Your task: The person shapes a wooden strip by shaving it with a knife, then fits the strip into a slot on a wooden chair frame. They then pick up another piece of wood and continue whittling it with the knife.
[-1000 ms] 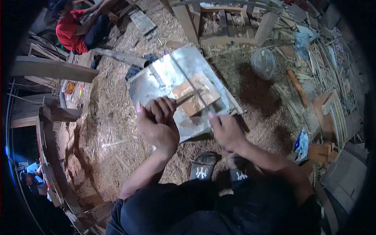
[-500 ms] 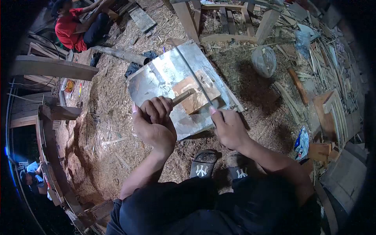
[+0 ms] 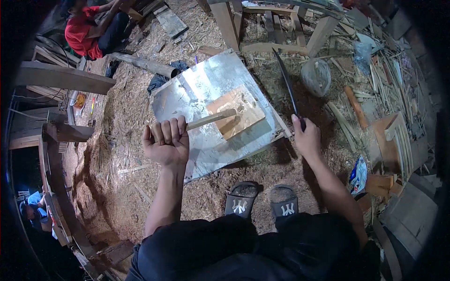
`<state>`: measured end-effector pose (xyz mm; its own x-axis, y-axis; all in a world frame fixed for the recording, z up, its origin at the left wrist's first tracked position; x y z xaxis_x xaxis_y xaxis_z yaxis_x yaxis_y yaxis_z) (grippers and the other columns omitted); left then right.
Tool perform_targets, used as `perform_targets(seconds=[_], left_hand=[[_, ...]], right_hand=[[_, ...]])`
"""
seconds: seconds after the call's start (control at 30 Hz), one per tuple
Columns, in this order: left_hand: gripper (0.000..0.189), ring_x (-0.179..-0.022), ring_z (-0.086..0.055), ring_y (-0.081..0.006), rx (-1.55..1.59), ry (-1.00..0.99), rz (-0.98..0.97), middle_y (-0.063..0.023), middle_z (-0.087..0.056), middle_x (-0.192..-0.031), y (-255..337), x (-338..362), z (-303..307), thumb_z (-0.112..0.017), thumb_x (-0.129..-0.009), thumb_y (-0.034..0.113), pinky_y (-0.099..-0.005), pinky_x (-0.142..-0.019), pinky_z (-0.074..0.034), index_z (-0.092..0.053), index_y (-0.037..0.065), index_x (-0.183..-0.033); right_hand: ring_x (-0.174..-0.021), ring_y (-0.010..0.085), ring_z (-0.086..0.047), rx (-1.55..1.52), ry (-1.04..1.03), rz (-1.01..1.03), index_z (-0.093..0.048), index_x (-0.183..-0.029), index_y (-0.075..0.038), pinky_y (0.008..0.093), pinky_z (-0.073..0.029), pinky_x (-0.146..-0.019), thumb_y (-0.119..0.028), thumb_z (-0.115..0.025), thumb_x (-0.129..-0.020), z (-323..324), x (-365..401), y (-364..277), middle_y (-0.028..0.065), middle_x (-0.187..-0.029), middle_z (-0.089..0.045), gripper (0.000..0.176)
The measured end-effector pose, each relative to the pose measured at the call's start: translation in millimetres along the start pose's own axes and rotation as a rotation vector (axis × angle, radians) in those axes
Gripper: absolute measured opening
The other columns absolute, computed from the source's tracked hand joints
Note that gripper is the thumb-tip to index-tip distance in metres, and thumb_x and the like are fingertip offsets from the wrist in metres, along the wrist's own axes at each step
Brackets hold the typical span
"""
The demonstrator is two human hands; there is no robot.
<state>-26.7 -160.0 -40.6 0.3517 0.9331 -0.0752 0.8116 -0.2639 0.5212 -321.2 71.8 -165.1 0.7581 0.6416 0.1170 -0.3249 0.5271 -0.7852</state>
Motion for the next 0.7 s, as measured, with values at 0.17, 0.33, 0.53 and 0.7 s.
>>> perform_targets(seconds=[0.17, 0.33, 0.53, 0.7], left_hand=[[0.049, -0.043, -0.022, -0.0143, 0.118, 0.036, 0.085, 0.0001, -0.021, -0.045, -11.4, -7.3, 10.9, -0.036, -0.096, 0.030, -0.0315, -0.056, -0.030, -0.024, 0.017, -0.050], [0.048, -0.043, -0.022, -0.0143, 0.219, 0.120, 0.129, 0.0002, -0.021, -0.045, -17.4, -9.4, 18.0, -0.038, -0.095, 0.026, -0.0317, -0.056, -0.030, -0.025, 0.017, -0.050], [0.046, -0.044, -0.023, -0.0143, 0.274, 0.128, 0.173, -0.0001, -0.021, -0.046, -24.0, -9.1, 15.0, -0.038, -0.095, 0.022, -0.0309, -0.056, -0.031, -0.025, 0.017, -0.051], [0.042, -0.047, -0.022, -0.0136, 0.330, 0.085, 0.211, 0.0001, -0.020, -0.049, -33.6, -5.9, 3.7, -0.036, -0.094, 0.016, -0.0298, -0.058, -0.029, -0.026, 0.016, -0.053]], right_hand=[[-0.080, 0.0457, -0.066, 0.218, -0.004, -0.097, -0.066, -0.095, 0.003, 0.0509, -0.051, -0.070, -0.045, -0.065, -0.091, -15.9, -10.1, 81.6, 0.0278, -0.080, -0.066, 0.047], [-0.087, 0.0443, -0.066, 0.308, -0.065, -0.087, -0.067, -0.100, 0.002, 0.0500, -0.052, -0.074, -0.039, -0.069, -0.088, -20.6, -6.5, 98.5, 0.0265, -0.089, -0.068, 0.043], [-0.093, 0.0266, -0.069, -0.114, -0.036, 0.370, -0.068, -0.114, -0.002, 0.0351, -0.054, -0.078, -0.008, -0.069, -0.088, 9.4, -7.3, -44.7, 0.0174, -0.104, -0.070, 0.027], [-0.098, 0.0195, -0.068, -0.413, -0.257, 0.672, -0.068, -0.118, -0.007, 0.0321, -0.056, -0.080, -0.008, -0.073, -0.085, -1.5, 25.1, -155.5, 0.0134, -0.113, -0.069, 0.033]])
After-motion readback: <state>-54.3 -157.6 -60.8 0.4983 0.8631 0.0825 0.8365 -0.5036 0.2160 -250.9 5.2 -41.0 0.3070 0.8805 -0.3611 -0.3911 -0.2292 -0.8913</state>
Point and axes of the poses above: each hand's wrist, its own x-axis away from the middle knuckle, its own z-axis out of the back of the hand, y = z × x, the point moved 10 cm from there along -x, towards the middle knuckle
